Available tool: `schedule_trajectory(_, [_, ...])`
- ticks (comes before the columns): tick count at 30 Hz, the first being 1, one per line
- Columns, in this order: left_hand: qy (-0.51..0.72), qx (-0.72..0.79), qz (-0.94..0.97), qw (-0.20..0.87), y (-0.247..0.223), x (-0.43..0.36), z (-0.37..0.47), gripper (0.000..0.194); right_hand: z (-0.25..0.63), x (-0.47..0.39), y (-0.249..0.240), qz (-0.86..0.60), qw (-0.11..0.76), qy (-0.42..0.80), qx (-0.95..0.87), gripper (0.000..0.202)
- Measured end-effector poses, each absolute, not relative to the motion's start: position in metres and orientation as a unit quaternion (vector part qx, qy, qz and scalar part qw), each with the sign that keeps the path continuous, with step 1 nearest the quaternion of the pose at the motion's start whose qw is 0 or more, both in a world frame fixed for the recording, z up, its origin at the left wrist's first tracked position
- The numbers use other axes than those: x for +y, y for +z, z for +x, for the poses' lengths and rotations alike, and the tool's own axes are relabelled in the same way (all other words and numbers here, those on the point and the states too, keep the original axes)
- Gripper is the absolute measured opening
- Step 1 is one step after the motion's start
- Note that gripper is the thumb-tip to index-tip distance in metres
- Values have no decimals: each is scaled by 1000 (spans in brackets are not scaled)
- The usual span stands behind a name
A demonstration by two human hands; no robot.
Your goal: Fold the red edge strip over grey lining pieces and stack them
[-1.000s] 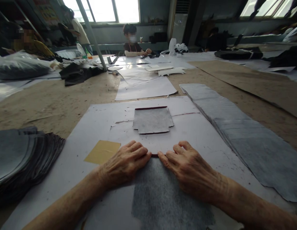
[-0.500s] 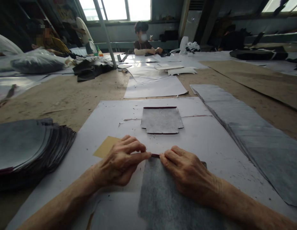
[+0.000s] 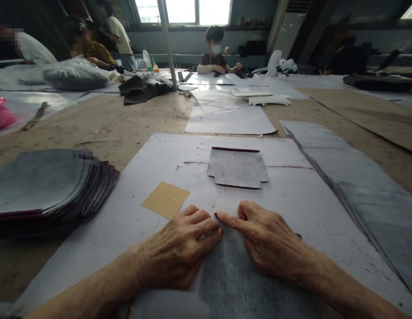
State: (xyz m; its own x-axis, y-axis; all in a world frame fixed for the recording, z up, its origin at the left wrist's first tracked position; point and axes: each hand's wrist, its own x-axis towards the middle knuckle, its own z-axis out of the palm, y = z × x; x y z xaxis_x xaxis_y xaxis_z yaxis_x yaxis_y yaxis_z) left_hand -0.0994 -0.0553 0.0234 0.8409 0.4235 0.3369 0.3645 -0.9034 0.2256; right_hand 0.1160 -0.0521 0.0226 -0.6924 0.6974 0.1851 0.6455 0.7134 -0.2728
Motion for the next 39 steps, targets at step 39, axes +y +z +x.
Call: schedule_trajectory(39, [260, 288, 920, 50, 16, -50, -106, 46, 207, -129, 18, -461, 319, -132, -817, 24])
